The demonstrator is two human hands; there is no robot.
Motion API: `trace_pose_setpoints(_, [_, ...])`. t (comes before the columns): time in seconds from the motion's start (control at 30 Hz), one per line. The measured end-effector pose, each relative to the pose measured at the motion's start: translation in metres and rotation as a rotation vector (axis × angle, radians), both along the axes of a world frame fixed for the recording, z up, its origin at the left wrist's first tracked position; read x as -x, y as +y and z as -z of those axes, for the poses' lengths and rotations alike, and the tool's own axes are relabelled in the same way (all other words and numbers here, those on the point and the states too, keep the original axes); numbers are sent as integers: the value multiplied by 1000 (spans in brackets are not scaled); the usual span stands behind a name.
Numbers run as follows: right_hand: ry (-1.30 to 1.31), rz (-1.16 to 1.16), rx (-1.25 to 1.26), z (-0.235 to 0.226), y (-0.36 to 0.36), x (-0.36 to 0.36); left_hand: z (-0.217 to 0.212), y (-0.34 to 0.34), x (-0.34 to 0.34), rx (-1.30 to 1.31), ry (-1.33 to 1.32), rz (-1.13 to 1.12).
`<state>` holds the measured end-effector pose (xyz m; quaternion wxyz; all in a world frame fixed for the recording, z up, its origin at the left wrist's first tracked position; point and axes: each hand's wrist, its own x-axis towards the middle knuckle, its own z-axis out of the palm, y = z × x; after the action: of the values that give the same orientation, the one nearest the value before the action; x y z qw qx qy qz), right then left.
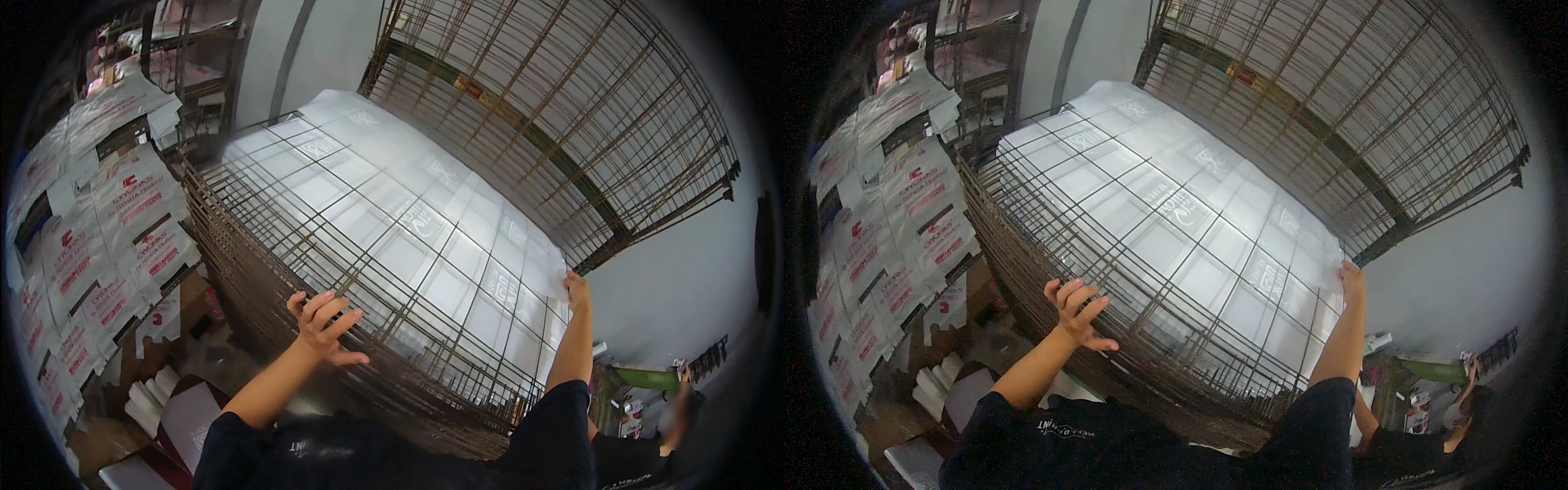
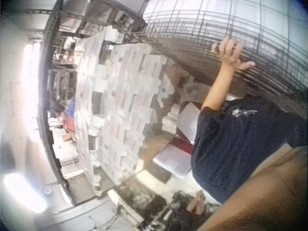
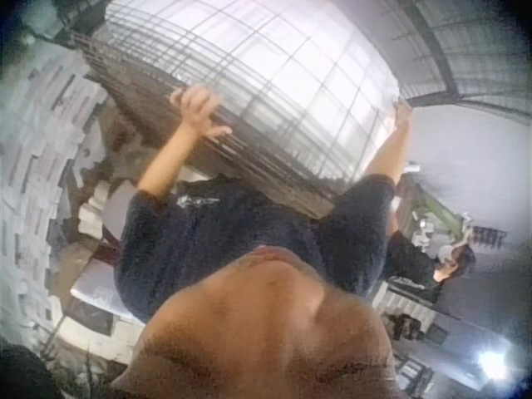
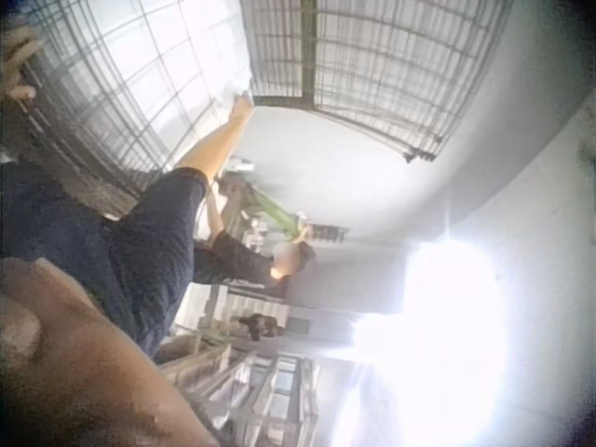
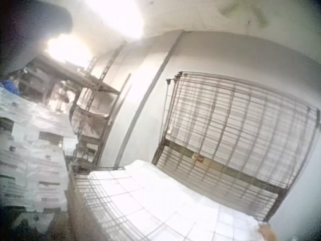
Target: The person repeatedly picks up white sheets of packing material from a table and places them into a large metal wire rack. The person smooths the sheets into the rack by hand to create a neat stack. Another person is visible in the background working at a separate table.
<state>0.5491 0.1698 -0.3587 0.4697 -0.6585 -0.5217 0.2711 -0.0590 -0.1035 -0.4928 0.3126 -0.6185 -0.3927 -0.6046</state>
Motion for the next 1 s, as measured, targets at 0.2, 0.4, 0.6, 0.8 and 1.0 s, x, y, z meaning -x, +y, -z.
trace_pose_setpoints(0.2, [-147,67,-20,-18,-19,29,-2,0,0,-9,10,3])
trace_pose_setpoints(0.4, [-716,-69,-198,-61,-21,-4,0,2,1,-10,10,-2])
trace_pose_setpoints(0.6, [-683,-272,-120,-146,-184,115,0,4,-2,-7,55,-3])
trace_pose_setpoints(0.8, [-860,-305,-260,-123,-342,173,-2,3,0,3,81,-28])
trace_pose_setpoints(1.0, [-1026,210,-371,-14,-406,129,0,7,-1,-12,100,-39])
